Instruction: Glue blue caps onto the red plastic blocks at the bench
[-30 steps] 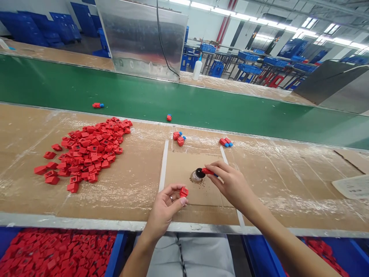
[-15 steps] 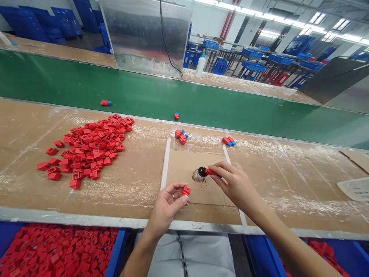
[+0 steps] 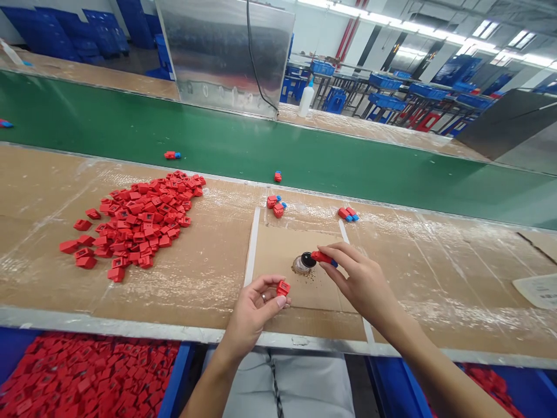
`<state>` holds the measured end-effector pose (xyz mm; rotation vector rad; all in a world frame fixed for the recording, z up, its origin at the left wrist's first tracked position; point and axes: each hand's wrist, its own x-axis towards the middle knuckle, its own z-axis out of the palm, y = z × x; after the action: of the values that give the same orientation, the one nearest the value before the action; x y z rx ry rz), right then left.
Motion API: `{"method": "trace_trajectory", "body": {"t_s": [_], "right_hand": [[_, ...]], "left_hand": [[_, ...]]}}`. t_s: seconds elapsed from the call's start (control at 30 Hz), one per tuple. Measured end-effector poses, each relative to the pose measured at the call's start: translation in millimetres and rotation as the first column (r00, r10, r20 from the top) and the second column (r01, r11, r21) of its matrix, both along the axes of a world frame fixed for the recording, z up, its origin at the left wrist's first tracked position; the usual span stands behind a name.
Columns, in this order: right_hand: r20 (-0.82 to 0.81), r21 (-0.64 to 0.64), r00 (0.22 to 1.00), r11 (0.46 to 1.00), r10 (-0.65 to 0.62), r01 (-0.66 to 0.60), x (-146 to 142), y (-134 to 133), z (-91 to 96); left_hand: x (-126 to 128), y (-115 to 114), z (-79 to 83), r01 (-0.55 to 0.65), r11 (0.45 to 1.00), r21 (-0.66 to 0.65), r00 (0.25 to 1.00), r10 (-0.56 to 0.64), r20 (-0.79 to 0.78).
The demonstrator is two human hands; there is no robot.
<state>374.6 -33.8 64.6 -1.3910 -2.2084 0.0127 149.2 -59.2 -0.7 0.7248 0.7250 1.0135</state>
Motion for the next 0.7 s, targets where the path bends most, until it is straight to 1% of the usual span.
{"method": "trace_trajectory", "body": {"t_s": [0.13,0.23,0.33,0.47,0.53,0.7], "right_hand": [[-0.045,0.001,0.999,1.000,-0.017,0.017,-3,-2,2.8],[-0.129,-0.034,0.991,0.999,-0.022,0.018,-9,-9,7.6],[-0.252,-0.110,0.968,0.993,0.013,-0.042,-21,-21,10.6],[-0.426,-0.239,0.905,0.963,0.010,-0.123,-37,-33,5.9],[-0.454,-0.275,0.891,0.950,0.004,-0.145,-42,-35,2.1],[-0.430,-0.279,0.903,0.948,0.019,-0.153,-44,-34,-2.6]], "left_hand": [[0,1,-1.4,-0.013,1.000,0.004,1.000,0.012,0.018],[0,1,-3.4,-0.018,1.000,-0.007,1.000,0.018,0.007],[0,1,-4.7,-0.021,0.999,-0.024,1.000,0.021,-0.013],[1,0,-3.2,-0.010,1.000,-0.007,1.000,0.010,0.008],[2,0,-1.8,-0.003,1.000,0.012,1.000,0.002,0.021],[2,0,-0.6,-0.005,1.000,0.014,0.999,0.005,0.033]]}}
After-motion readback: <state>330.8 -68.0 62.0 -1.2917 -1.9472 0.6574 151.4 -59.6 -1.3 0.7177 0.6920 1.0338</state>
